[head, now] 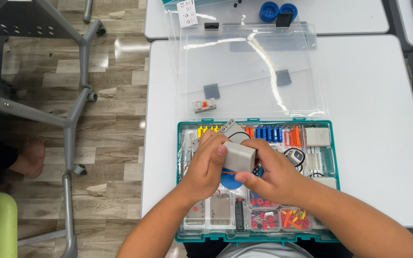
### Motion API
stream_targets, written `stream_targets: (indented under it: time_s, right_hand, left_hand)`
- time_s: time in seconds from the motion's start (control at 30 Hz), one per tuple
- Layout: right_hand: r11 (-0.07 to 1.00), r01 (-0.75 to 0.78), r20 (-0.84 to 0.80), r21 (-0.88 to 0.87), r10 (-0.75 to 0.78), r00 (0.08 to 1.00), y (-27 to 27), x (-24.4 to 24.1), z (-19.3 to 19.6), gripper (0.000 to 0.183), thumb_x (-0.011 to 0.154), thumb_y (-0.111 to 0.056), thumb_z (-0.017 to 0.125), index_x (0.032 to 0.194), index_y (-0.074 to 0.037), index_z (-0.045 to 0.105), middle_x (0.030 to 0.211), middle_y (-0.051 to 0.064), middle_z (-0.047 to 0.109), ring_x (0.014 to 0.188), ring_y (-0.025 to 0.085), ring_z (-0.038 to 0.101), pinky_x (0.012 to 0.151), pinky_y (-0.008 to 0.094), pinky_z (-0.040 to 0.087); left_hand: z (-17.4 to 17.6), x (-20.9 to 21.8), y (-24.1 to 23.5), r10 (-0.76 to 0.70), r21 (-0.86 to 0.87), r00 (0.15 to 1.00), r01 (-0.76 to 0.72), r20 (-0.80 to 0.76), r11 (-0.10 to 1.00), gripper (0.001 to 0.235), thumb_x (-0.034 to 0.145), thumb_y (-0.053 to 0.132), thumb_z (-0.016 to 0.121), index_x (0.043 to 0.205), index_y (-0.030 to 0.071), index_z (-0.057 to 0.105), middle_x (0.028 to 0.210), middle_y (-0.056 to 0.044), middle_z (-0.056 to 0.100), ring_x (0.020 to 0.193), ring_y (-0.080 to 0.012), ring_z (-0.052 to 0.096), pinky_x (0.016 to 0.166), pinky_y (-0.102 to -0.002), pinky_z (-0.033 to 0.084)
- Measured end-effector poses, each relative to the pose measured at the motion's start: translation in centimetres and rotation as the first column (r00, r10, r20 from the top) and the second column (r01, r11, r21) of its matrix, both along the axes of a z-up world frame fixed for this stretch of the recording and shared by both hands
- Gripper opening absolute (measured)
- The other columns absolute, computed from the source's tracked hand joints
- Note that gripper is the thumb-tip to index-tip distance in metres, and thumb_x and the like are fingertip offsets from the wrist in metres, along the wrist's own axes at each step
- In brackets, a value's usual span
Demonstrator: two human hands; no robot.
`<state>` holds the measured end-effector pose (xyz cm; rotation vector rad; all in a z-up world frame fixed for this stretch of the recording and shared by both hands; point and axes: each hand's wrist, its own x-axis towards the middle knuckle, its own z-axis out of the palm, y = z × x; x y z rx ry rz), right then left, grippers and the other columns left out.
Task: The person opens a teal VEX robotics kit and selects components. They connect an orange cable between two gray control modules, then attach a black cable to a battery pack and plug it into one of the modules, which lights up green.
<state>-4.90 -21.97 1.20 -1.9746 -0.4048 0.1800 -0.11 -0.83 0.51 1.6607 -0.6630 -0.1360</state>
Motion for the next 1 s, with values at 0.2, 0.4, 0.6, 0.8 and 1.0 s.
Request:
stream_targets:
  time_s: [0.2,0.4,0.6,0.8,1.0]
  right_hand:
    - [0.999,0.033,0.109,-0.006,-0.032,0.994,-0.2,-0.1,0.5,0.07,0.086,-0.029,0.081,0.143,-0.005,0.047,0.1,0.007,0.066,0.082,0.016,0.061,0.074,0.032,0.053]
    - [0.999,0.047,0.182,-0.004,-0.045,0.982,0.0,0.0,1.5,0.068,0.086,-0.026,0.082,0.143,-0.008,0.05,0.103,0.006,0.065,0.082,0.015,0.061,0.073,0.028,0.052]
    - [0.993,0.094,0.243,-0.064,-0.076,0.967,0.1,0.5,2.3,0.067,0.084,-0.027,0.081,0.142,-0.009,0.054,0.091,0.005,0.063,0.077,0.015,0.058,0.068,0.029,0.049]
    - [0.988,0.117,0.277,-0.096,-0.086,0.957,0.3,0.5,2.3,0.065,0.083,-0.028,0.082,0.14,-0.009,0.057,0.086,0.003,0.062,0.074,0.016,0.054,0.066,0.029,0.048]
    - [0.989,0.104,0.345,-0.101,-0.063,0.936,0.3,0.6,2.3,0.063,0.082,-0.027,0.083,0.137,-0.008,0.058,0.089,0.004,0.063,0.078,0.018,0.057,0.07,0.031,0.048]
  left_hand:
    - [-0.7,0.4,-0.1,-0.018,-0.085,0.992,0.007,-0.125,0.996,0.058,0.115,0.046,0.025,0.112,0.003,0.064,0.098,-0.007,0.06,0.095,-0.0207,0.05,0.093,-0.034,0.043]
    - [-0.4,0.3,-0.3,-0.021,-0.096,0.987,0.005,-0.161,0.995,0.054,0.116,0.043,0.029,0.125,0.003,0.065,0.105,-0.009,0.06,0.099,-0.0186,0.056,0.093,-0.031,0.048]
    - [0.6,-0.1,-0.1,-0.011,-0.078,0.988,-0.001,-0.153,0.997,0.05,0.114,0.041,0.033,0.135,0.005,0.06,0.112,-0.009,0.059,0.101,-0.0176,0.059,0.092,-0.03,0.05]
    - [0.7,-0.1,0.4,-0.053,-0.07,0.995,0.047,-0.086,0.996,0.057,0.11,0.051,0.039,0.14,0.007,0.059,0.114,-0.009,0.059,0.106,-0.0205,0.054,0.097,-0.033,0.046]
    - [0.6,-0.1,0.7,-0.064,-0.032,0.997,0.063,-0.035,0.997,0.066,0.101,0.059,0.051,0.143,0.009,0.057,0.118,-0.009,0.06,0.108,-0.0215,0.052,0.1,-0.035,0.044]
